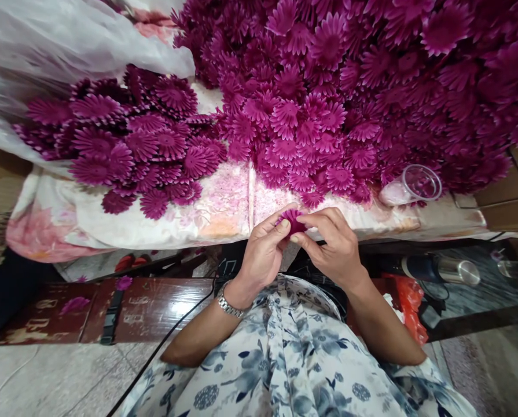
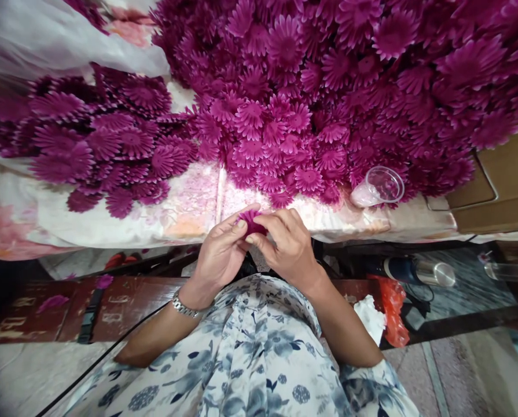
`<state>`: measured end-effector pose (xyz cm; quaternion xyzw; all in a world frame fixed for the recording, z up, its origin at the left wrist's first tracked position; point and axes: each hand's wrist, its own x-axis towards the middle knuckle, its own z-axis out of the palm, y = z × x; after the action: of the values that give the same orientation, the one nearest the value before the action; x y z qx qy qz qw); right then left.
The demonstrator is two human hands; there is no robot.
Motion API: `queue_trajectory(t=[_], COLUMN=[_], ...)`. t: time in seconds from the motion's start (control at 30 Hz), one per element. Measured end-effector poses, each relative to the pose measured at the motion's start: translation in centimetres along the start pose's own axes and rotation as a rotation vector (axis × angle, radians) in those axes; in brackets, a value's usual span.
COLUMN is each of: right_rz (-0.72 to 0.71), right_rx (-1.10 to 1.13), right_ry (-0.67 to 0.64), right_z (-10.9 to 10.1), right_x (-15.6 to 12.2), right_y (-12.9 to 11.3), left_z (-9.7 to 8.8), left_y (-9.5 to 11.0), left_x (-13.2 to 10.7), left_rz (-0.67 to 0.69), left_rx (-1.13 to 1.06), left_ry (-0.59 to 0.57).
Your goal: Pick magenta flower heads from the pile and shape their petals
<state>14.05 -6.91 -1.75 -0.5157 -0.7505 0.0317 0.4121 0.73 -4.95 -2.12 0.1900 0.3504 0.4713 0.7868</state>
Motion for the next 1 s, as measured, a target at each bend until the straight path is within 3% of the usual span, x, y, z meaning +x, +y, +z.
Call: queue_trajectory(t=[0.2,0.5,0.57,0.67,0.7,0.77,0.87,0.93,1.0], right_rz=[0.066,0.147,0.167,0.14,0.127,0.123,0.071,-0.052,-0.064], right_rx=[0.168,0.275,0.19,-0.139,-0.235,-0.33,-0.305,-0.086,0.065], right_ry=[-0.041,-0.034,0.077,0.363,0.394,0.342,0.253,-0.016,-0.216], right_z=[0.7,0.5,-0.5,-2.8,-3.7,-4.8,-4.5,-3.0,-1.2], right_x=[0.2,0.2,1.4,4.8,5.9,7.4,6.9,5.1,3.1], right_y=[0.5,0.3,1.6,5.1,6.2,7.4,5.9,3.6,1.6], left_z=[-0.5,-0.8,-0.9,-0.9,-0.8,-0.7,-0.5,-0.4,-0.3], left_y=[-0.4,-0.7,-0.6,-0.4,-0.4,-0.3,-0.1,0.0,0.0], left_x=[-0.3,-0.2,-0.1,0.0,0.0,0.0,0.1,0.2,0.3], left_rz=[-0.011,-0.002,-0.008,-0.041,-0.051,-0.058,-0.033,-0.002,0.009], left_rx=[0.014,-0.016,-0.029,-0.037,-0.044,-0.059,-0.08,-0.085,-0.07], left_ry=[-0.074,-0.033,0.001,0.024,0.028,0.045,0.083,0.08,0.04])
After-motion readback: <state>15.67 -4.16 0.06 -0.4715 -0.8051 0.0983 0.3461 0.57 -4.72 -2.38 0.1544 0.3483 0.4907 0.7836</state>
